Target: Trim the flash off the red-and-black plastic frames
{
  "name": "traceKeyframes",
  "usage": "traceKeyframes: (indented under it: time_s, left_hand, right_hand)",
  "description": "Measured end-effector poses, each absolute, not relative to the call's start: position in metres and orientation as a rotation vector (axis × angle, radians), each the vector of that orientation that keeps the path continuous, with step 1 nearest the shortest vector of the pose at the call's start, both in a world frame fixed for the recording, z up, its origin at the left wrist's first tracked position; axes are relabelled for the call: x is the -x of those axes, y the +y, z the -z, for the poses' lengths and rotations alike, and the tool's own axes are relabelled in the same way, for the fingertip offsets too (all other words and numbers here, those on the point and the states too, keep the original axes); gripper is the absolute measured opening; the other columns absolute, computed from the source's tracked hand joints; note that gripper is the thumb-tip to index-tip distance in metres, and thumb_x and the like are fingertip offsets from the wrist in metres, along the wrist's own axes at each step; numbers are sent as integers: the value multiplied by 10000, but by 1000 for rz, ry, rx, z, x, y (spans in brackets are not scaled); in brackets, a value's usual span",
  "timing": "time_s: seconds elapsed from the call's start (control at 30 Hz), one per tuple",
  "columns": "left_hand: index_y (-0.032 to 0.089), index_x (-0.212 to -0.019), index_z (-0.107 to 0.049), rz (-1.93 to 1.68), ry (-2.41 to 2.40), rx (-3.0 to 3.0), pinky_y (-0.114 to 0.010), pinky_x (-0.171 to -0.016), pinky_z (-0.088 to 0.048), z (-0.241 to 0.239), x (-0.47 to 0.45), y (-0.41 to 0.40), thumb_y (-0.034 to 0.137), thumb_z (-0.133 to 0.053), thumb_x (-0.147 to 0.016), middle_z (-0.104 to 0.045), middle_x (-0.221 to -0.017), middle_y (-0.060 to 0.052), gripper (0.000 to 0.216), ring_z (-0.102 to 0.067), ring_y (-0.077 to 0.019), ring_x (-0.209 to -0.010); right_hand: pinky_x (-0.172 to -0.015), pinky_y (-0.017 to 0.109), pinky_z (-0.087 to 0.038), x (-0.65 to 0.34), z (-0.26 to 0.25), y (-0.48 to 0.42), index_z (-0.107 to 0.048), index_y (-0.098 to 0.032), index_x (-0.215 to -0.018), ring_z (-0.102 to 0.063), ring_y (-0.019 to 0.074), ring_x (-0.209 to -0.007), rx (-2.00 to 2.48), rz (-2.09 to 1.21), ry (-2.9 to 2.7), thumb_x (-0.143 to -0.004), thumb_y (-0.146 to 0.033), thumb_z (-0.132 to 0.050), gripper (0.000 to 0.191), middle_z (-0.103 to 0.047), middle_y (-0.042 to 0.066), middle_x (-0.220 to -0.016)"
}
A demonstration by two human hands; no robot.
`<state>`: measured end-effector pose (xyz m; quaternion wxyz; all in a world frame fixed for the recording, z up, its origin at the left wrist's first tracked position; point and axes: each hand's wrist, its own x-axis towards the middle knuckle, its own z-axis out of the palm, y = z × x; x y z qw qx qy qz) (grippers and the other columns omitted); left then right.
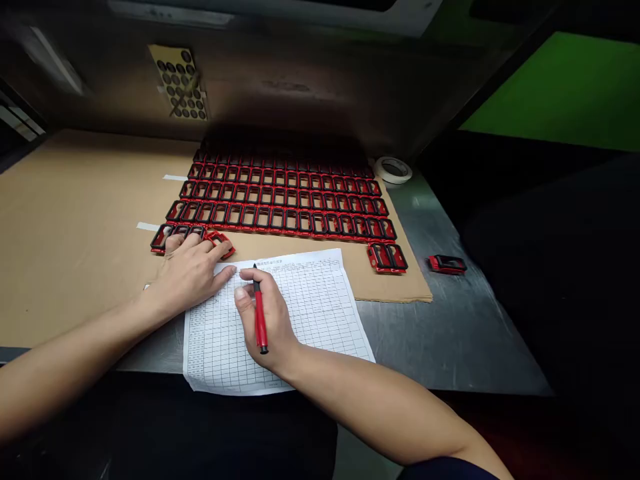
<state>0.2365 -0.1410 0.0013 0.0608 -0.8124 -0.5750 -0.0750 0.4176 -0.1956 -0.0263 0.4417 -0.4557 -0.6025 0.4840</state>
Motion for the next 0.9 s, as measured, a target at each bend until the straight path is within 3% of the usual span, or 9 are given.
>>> traceKeyframes:
  time_s: [0.13,0.27,0.5,0.7,0.9]
  left_hand:
    - [143,-983,-708,179,-1724,2397,-479,-927,-406,-3,-236,-142,456,-574,-916,-683,-936,-145,347,-540,-346,-1048]
    - [162,-886,-701,127,-1689,2352,-475,-900,-411,-6,-238,-142,440,-530,-935,-653,-921,-147,330,-526,-343,-1031]
    - [183,-962,-691,86,-1605,2259,-493,-974,-352,-13,-239,-141,161,-466,-895,-615,-944,-132,236,-527,-313,-987]
    - [184,-998,-676,88,-1680,2217,-491,-960,-370,-12,-239,-139,337,-493,-938,-656,-1005,-145,246,-551,-329,-1023]
    - [157,-1111,-628,140,-1892,2315,-477,-915,-404,-19,-247,-134,240,-420,-954,-728,-1008,-166,273,-609,-344,-1043]
  right_hand:
    - [-900,441,-574,-419,23,-194,-513,-246,-1225,-639,197,-953,1101,-1155,-1559,-986,-343,-548,261,-606,82,-1224]
    - [-897,454,-572,-419,20,-191,-519,-238,-1199,-638,202,-932,1087,-1153,-1553,-967,-336,-551,254,-611,85,-1216]
    - [-930,465,-564,-419,22,-188,-526,-232,-1209,-654,192,-908,1086,-1174,-1493,-973,-346,-543,263,-629,82,-1210]
    - [-906,453,-574,-418,19,-186,-533,-223,-1208,-655,191,-894,1080,-1173,-1476,-968,-338,-541,267,-637,84,-1193]
    - [-877,436,-580,-418,18,-186,-547,-224,-1182,-652,186,-877,1071,-1178,-1466,-959,-327,-555,245,-636,81,-1188]
